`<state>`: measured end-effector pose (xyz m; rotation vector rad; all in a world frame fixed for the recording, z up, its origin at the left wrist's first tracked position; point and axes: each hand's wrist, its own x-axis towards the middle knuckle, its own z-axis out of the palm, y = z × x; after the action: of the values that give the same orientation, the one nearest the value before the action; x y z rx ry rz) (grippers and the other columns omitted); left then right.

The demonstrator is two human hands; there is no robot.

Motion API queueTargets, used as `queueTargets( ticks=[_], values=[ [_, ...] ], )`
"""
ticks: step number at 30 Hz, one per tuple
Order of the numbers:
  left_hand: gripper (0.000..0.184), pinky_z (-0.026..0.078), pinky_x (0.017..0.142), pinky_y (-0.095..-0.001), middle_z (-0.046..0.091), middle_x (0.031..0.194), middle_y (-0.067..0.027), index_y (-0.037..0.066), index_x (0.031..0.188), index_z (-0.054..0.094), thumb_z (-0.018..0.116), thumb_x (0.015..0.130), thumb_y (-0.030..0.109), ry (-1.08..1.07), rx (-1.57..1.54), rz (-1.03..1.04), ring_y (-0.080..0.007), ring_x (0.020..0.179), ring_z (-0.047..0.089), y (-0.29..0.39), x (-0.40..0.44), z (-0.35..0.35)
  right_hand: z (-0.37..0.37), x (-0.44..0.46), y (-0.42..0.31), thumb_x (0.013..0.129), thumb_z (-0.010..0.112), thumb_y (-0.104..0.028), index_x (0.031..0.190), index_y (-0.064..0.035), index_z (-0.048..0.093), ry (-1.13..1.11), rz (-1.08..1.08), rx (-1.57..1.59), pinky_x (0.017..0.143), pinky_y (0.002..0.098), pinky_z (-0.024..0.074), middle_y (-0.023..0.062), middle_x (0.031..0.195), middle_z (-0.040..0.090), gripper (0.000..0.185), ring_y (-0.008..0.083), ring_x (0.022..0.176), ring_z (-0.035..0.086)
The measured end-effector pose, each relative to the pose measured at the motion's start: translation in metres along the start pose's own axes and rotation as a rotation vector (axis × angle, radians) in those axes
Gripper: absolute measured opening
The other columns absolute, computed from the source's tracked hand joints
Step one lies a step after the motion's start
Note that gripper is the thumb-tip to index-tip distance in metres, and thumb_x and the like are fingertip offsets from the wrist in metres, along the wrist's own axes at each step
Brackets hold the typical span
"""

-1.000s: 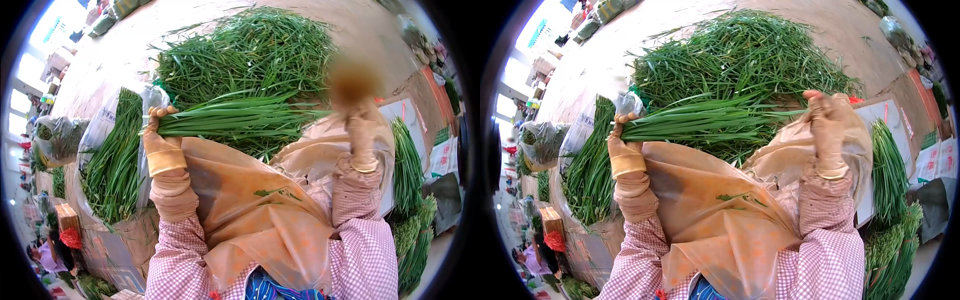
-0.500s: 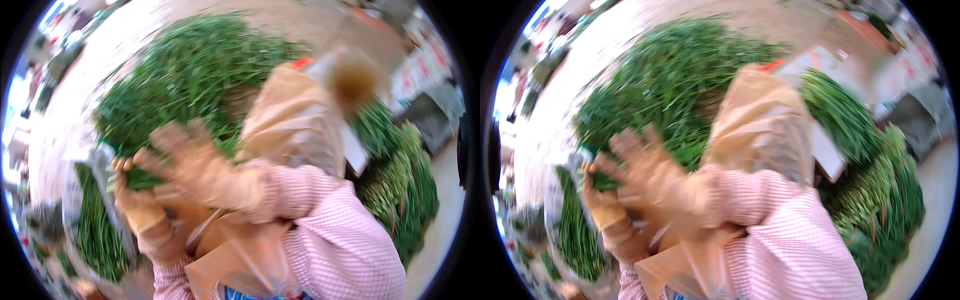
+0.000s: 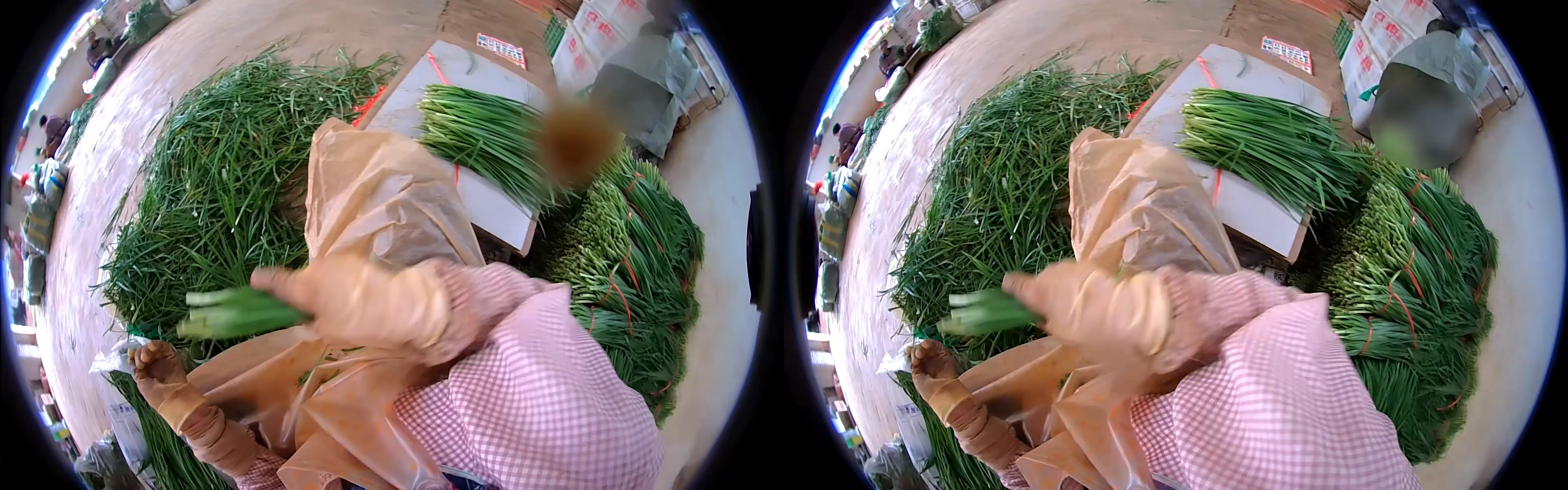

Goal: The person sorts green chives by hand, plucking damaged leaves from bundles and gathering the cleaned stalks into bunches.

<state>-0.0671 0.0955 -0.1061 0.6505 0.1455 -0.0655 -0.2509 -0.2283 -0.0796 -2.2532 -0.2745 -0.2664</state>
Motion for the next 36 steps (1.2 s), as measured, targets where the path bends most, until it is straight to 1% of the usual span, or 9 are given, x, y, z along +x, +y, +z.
queueTargets(
  ticks=[2,6,9,11,17,25,32,34,36],
  values=[
    [0.016,0.049,0.066,-0.0341,0.046,0.060,-0.0016,0.008,0.075,0.052,0.046,0.090,0.011,-0.334,-0.054,-0.150,-0.0171,0.060,0.049,-0.012,0.002,0.007,-0.066,-0.009,-0.009,0.074,0.066,-0.009,0.133,-0.0085,0.042,-0.050,0.202,0.011,0.064,0.0402,0.0523,0.0152,0.081,0.063,0.064,0.0324,0.071,0.064],
    [0.017,0.049,0.065,-0.0335,0.051,0.066,-0.0008,0.007,0.090,0.059,0.045,0.093,0.016,-0.307,0.061,-0.305,-0.0173,0.063,0.052,-0.076,-0.025,0.057,-0.163,-0.042,0.006,0.080,0.063,-0.011,0.118,-0.0071,0.054,0.231,0.435,-0.011,0.076,0.0347,0.0501,0.0190,0.086,0.064,0.040,0.0343,0.080,0.062],
    [0.026,0.049,0.065,-0.0324,0.057,0.074,-0.0025,0.004,0.106,0.060,0.047,0.095,0.025,-0.285,0.320,-0.255,-0.0180,0.067,0.055,-0.119,-0.045,0.094,-0.219,-0.075,0.052,0.082,0.064,-0.016,0.123,-0.0081,0.051,0.319,0.311,-0.345,0.079,0.0343,0.0497,0.0186,0.093,0.064,0.044,0.0323,0.086,0.063],
    [0.034,0.049,0.063,-0.0308,0.061,0.079,-0.0054,0.001,0.112,0.057,0.050,0.094,0.029,-0.579,0.461,-0.167,-0.0185,0.070,0.058,-0.141,-0.059,0.118,-0.247,-0.085,0.067,0.083,0.064,-0.023,0.125,-0.0101,0.050,0.260,0.395,-0.651,0.079,0.0365,0.0496,0.0165,0.098,0.064,0.046,0.0313,0.092,0.062],
    [0.032,0.049,0.061,-0.0254,0.062,0.072,-0.0072,-0.003,0.109,0.057,0.052,0.093,0.025,-0.599,0.730,-0.245,-0.0150,0.062,0.058,-0.185,-0.084,0.175,-0.260,-0.103,0.156,0.086,0.055,-0.048,0.128,-0.0131,0.047,0.148,0.491,-0.932,0.080,0.0401,0.0481,0.0172,0.101,0.063,0.055,0.0344,0.094,0.060],
    [0.032,0.049,0.065,-0.0240,0.063,0.077,-0.0061,-0.001,0.111,0.057,0.053,0.093,0.024,-0.819,0.970,-0.347,-0.0130,0.069,0.061,-0.233,-0.103,0.212,-0.220,-0.102,0.237,0.090,0.049,-0.045,0.128,-0.0103,0.048,0.102,0.507,-0.799,0.086,0.0403,0.0453,0.0179,0.110,0.055,0.051,0.0345,0.101,0.055],
    [0.026,0.047,0.072,-0.0220,0.064,0.082,-0.0054,-0.002,0.113,0.057,0.053,0.091,0.011,-1.043,1.116,-0.411,-0.0098,0.075,0.058,-0.268,-0.121,0.241,-0.268,-0.135,0.202,0.088,0.057,-0.038,0.124,-0.0077,0.052,0.228,0.376,-0.928,0.086,0.0394,0.0454,0.0148,0.107,0.058,0.048,0.0311,0.101,0.056],
    [0.026,0.047,0.072,-0.0213,0.064,0.082,-0.0051,-0.001,0.112,0.058,0.055,0.088,0.007,-1.049,1.201,-0.396,-0.0086,0.075,0.058,-0.279,-0.125,0.254,-0.288,-0.159,0.174,0.087,0.057,-0.034,0.106,-0.0063,0.062,0.467,0.462,-0.694,0.070,0.0358,0.0497,0.0143,0.085,0.064,0.033,0.0263,0.079,0.063],
    [0.027,0.046,0.070,-0.0193,0.064,0.080,-0.0064,0.001,0.112,0.059,0.056,0.086,0.005,-1.275,1.376,-0.054,-0.0067,0.074,0.058,-0.292,-0.126,0.263,-0.296,-0.187,0.140,0.088,0.057,-0.026,0.089,-0.0025,0.064,0.410,0.894,-0.260,0.053,0.0296,0.0469,0.0081,0.064,0.061,0.025,0.0148,0.055,0.057]
  ],
)
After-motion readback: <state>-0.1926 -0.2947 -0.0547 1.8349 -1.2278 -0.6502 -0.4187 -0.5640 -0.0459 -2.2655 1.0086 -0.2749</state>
